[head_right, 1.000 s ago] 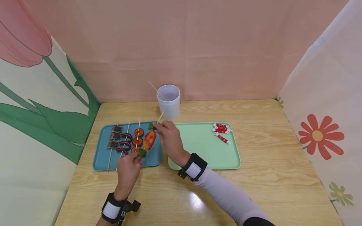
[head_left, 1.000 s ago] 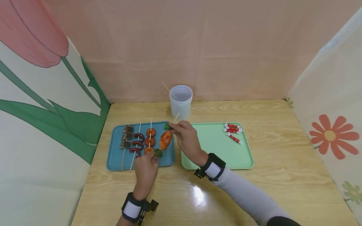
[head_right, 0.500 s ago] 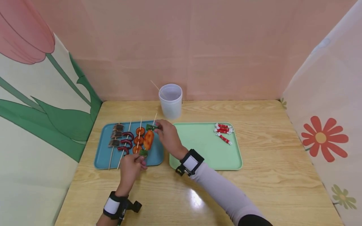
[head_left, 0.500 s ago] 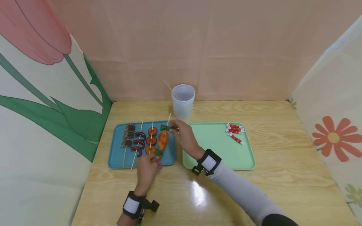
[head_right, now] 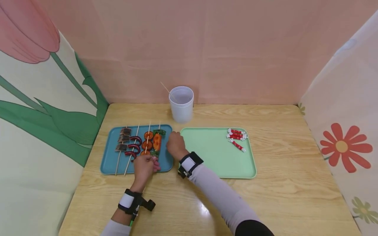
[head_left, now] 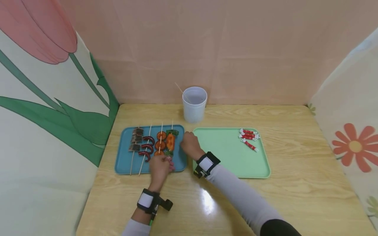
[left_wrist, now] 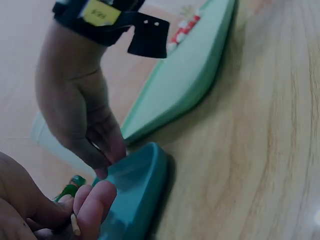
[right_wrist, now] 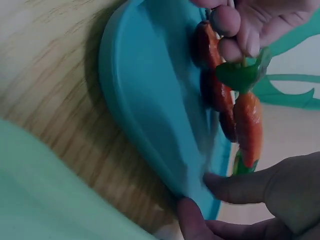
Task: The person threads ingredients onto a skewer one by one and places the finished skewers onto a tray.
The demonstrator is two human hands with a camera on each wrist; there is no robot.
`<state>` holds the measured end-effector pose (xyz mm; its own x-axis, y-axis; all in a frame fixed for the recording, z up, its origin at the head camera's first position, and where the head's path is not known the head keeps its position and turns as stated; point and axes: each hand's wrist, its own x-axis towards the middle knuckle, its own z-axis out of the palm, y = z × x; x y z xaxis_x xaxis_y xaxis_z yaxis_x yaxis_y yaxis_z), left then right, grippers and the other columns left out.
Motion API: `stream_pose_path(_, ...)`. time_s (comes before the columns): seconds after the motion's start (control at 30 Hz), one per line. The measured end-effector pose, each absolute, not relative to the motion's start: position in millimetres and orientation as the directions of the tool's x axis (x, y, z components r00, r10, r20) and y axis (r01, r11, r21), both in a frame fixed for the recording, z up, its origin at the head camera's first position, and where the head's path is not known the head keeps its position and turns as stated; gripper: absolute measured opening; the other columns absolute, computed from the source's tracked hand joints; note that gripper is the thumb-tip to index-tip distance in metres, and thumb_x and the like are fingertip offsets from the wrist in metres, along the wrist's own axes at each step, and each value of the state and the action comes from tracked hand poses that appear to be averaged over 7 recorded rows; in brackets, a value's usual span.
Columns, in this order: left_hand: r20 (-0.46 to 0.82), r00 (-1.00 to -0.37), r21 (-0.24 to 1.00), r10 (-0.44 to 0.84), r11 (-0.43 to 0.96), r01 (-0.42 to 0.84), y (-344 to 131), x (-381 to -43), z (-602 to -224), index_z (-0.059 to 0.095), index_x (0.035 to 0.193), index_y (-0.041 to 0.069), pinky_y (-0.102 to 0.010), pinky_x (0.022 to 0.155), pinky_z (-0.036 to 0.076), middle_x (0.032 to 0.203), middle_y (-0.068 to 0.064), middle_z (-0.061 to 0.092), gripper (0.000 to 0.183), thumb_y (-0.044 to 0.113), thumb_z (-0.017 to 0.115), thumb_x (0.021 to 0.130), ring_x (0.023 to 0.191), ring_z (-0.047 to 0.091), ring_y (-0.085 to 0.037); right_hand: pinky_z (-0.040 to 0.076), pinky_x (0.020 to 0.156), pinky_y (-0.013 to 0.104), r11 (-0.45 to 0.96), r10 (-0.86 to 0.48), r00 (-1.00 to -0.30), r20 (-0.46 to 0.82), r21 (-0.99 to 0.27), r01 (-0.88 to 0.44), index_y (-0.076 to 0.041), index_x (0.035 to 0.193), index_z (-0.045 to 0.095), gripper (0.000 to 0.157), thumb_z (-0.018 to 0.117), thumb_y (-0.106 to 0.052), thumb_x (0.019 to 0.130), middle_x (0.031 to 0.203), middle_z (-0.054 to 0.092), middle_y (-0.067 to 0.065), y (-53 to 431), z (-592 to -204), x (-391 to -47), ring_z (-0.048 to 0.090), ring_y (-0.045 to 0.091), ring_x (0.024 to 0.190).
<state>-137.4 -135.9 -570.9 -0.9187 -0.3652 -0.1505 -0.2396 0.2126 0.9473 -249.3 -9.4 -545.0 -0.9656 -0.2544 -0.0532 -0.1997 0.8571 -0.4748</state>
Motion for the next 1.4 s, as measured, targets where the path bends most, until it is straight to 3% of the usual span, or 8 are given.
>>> stream_pose_path(0.07,-0.152,-0.921,0.943,-0.36,0.227,-0.244,-134,-139,-573,0.075,0.088,-0.01,-0.034,0.047,0.06,0.067,-0.015,0.072,0.016,-0.009,0.059,0.088,0.05,0.07,-0.02,0.058,0.066,0.045,0.862,-0.246,-0.968,-0.051,-0.469,-0.195,0.004,0.085,0.067,0.007,0.061,0.001,0.085,0.09,0.069,0.021,-12,-548,-251,0.067,0.034,0.083)
stream_pose_path(0.2,-0.121,-0.928,0.913,-0.353,0.328,-0.244,-132,-141,-573,0.075,0.086,-0.008,-0.03,0.043,0.057,0.065,-0.013,0.072,0.014,-0.011,0.061,0.084,0.049,0.07,-0.019,0.055,0.053,0.04,0.881,-0.214,-0.975,-0.066,-0.443,-0.164,-0.004,0.071,0.063,0.014,0.06,0.003,0.082,0.079,0.069,0.015,-14,-548,-254,0.065,0.028,0.069)
stream_pose_path(0.4,-0.039,-0.939,0.832,-0.341,0.51,-0.22,-133,-143,-565,0.078,0.085,-0.003,-0.025,0.043,0.054,0.062,-0.009,0.072,0.013,0.002,0.069,0.091,0.049,0.068,-0.015,0.049,0.047,0.032,0.897,-0.191,-0.977,-0.095,-0.421,-0.134,-0.007,0.067,0.06,0.018,0.065,0.001,0.082,0.071,0.064,0.009,-14,-540,-257,0.06,0.022,0.061)
stream_pose_path(0.67,0.133,-0.924,0.673,-0.359,0.717,-0.182,-136,-142,-561,0.075,0.071,0.004,-0.048,0.059,0.056,0.069,-0.011,0.072,0.014,0.007,0.076,0.085,0.07,0.072,-0.035,0.043,0.043,0.028,0.887,-0.177,-0.972,-0.152,-0.452,-0.09,-0.01,0.063,0.056,0.024,0.063,0.002,0.083,0.066,0.058,0.006,-15,-538,-258,0.056,0.02,0.056)
stream_pose_path(0.87,0.168,-0.914,0.617,-0.369,0.763,-0.195,-137,-140,-558,0.071,0.068,0.004,-0.052,0.056,0.053,0.067,-0.015,0.07,0.017,0.009,0.077,0.083,0.068,0.07,-0.04,0.044,0.042,0.028,0.879,-0.206,-0.967,-0.149,-0.462,-0.116,-0.011,0.061,0.052,0.029,0.061,0.002,0.085,0.064,0.055,0.005,-15,-539,-258,0.055,0.019,0.055)
stream_pose_path(1.13,0.194,-0.917,0.601,-0.349,0.781,-0.17,-136,-139,-561,0.062,0.059,0.006,-0.051,0.049,0.049,0.058,-0.011,0.062,0.023,0.003,0.07,0.08,0.057,0.065,-0.035,0.046,0.043,0.03,0.876,-0.221,-0.969,-0.11,-0.458,-0.148,-0.01,0.062,0.054,0.026,0.062,0.003,0.084,0.067,0.059,0.007,-13,-543,-256,0.056,0.02,0.056)
stream_pose_path(1.3,0.206,-0.915,0.599,-0.346,0.784,-0.161,-137,-139,-563,0.061,0.069,0.002,-0.056,0.052,0.051,0.064,-0.017,0.063,0.01,-0.001,0.068,0.076,0.06,0.066,-0.041,0.045,0.044,0.029,0.873,-0.233,-0.967,-0.108,-0.461,-0.159,-0.008,0.063,0.055,0.025,0.062,0.003,0.084,0.067,0.059,0.008,-12,-548,-255,0.056,0.02,0.057)
stream_pose_path(1.4,0.168,-0.926,0.605,-0.338,0.777,-0.174,-138,-139,-561,0.061,0.079,0.0,-0.053,0.052,0.052,0.07,-0.019,0.065,0.008,-0.001,0.069,0.078,0.065,0.068,-0.042,0.044,0.044,0.028,0.876,-0.234,-0.965,-0.115,-0.455,-0.159,-0.008,0.065,0.057,0.023,0.062,0.003,0.085,0.068,0.06,0.008,-11,-550,-255,0.056,0.02,0.057)
